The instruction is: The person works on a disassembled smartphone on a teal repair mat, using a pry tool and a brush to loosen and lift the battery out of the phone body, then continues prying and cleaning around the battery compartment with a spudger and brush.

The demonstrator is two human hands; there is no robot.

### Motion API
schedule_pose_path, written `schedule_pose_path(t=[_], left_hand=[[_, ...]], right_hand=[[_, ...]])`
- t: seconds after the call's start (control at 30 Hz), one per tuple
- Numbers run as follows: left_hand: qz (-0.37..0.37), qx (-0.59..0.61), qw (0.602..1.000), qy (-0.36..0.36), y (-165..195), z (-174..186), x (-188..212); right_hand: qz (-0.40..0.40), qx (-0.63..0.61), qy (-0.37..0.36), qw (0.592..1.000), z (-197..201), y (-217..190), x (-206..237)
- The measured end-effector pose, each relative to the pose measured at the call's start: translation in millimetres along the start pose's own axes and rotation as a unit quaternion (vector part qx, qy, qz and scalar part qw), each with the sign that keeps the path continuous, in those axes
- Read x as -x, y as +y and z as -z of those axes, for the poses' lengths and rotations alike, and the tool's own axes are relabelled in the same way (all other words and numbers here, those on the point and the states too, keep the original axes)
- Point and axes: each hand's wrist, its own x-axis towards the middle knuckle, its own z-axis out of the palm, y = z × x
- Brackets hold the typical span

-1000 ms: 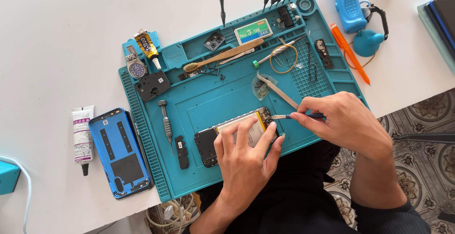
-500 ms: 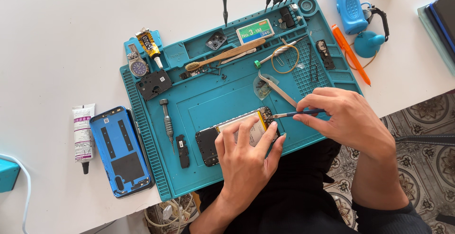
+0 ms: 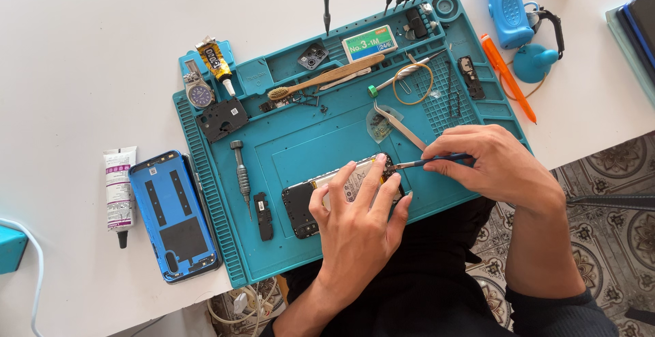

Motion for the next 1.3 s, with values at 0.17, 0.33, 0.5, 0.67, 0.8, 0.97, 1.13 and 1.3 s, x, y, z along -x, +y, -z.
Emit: schedule_pose_path(t=[0.17, 0.33, 0.5, 0.67, 0.8, 0.97, 1.13, 1.3], left_hand=[[-0.002, 0.002, 1.000, -0.002, -1, -1, 0], [0.004, -0.001, 1.000, -0.005, -1, 0, 0], [0.018, -0.006, 1.000, 0.008, -1, 0, -2], [0.044, 0.002, 0.999, 0.002, 0, 3, -5], [0.036, 0.011, 0.999, -0.025, -4, 10, -6], [0.013, 0.026, 0.999, -0.029, -18, 14, -7], [0.004, 0.026, 1.000, -0.010, -20, 11, -4], [0.007, 0.024, 1.000, -0.010, -19, 11, -5]], right_hand=[[0.003, -0.010, 0.005, 1.000, -2, 5, 1], [0.018, -0.026, 0.010, 0.999, -3, 7, 2], [0.013, -0.059, 0.011, 0.998, 0, 16, 5], [-0.021, -0.104, 0.037, 0.994, -4, 24, 10], [-0.035, -0.104, 0.049, 0.993, -7, 23, 13], [-0.042, -0.062, 0.076, 0.994, -13, 11, 11], [-0.017, -0.043, 0.086, 0.995, -25, -9, 9], [-0.017, 0.011, 0.109, 0.994, -36, -26, 5]])
